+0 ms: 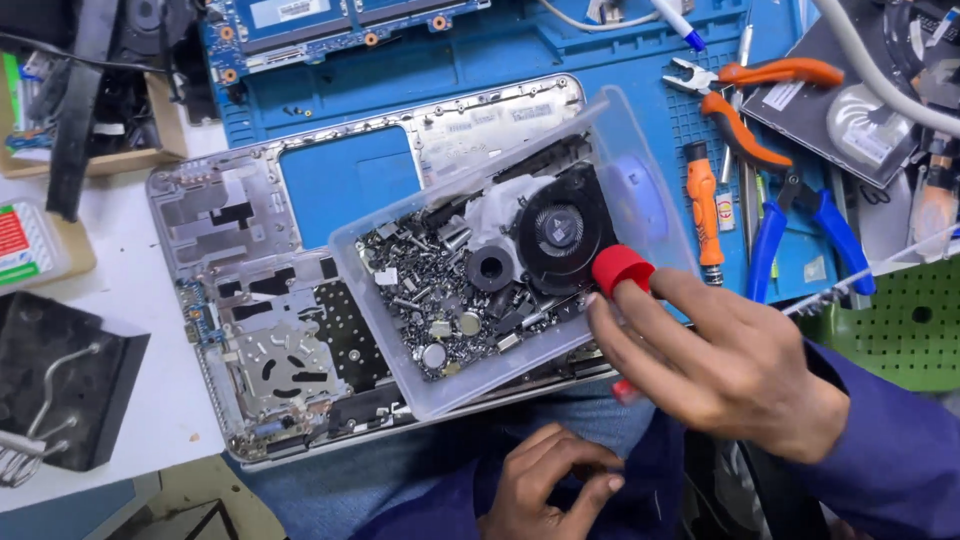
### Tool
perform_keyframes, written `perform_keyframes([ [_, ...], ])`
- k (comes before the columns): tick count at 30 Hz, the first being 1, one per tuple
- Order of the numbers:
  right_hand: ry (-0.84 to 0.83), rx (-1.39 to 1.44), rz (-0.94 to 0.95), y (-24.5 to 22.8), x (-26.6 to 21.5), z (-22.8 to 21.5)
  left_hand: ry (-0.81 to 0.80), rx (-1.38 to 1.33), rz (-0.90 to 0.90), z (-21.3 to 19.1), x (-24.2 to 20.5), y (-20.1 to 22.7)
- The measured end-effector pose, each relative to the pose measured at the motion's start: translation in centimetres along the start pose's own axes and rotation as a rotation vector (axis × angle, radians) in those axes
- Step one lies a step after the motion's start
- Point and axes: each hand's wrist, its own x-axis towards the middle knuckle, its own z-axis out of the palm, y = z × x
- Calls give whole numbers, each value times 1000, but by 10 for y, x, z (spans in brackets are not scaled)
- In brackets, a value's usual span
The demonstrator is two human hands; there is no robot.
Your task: The person selects small screws from a plastic container and uses a screwdriver to fasten them into the chassis of a disassembled laptop resting on their lap. The task involves repeatedly reaching for screws and securing them into the device's frame.
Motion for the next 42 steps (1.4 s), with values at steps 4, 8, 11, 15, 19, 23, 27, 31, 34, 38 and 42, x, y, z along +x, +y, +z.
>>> perform_keyframes([
  [4, -162, -24, -237, -17, -55, -32, 17, 25, 113, -4, -3, -13],
  [8, -568, 337, 275, -130, -170, 8, 138, 1, 114, -9, 11, 8],
  [11, -258, 247, 172, -99, -102, 9, 83, -80, -8, -15, 18, 19],
  [15, -173, 406, 122, -80, -95, 17, 134, -24, -42, -13, 28, 22],
  [19, -202, 394, 154, -87, -104, 22, 79, -49, -102, -19, 30, 25],
  [23, -200, 367, 128, -93, -118, 28, 90, -3, -31, -16, 31, 18],
  [27, -241, 400, 99, -96, -118, 28, 59, 13, -32, -13, 35, 23],
  [31, -247, 435, 98, -98, -121, 30, 142, 37, 3, -4, 38, 23],
  [34, -177, 439, 150, -91, -111, 28, 318, 108, 58, 7, 30, 18],
  [38, -114, 404, 109, -95, -122, 36, 349, 144, 82, -19, 38, 58],
  [42, -56, 386, 126, -100, -136, 49, 160, 439, 43, -54, 60, 114],
])
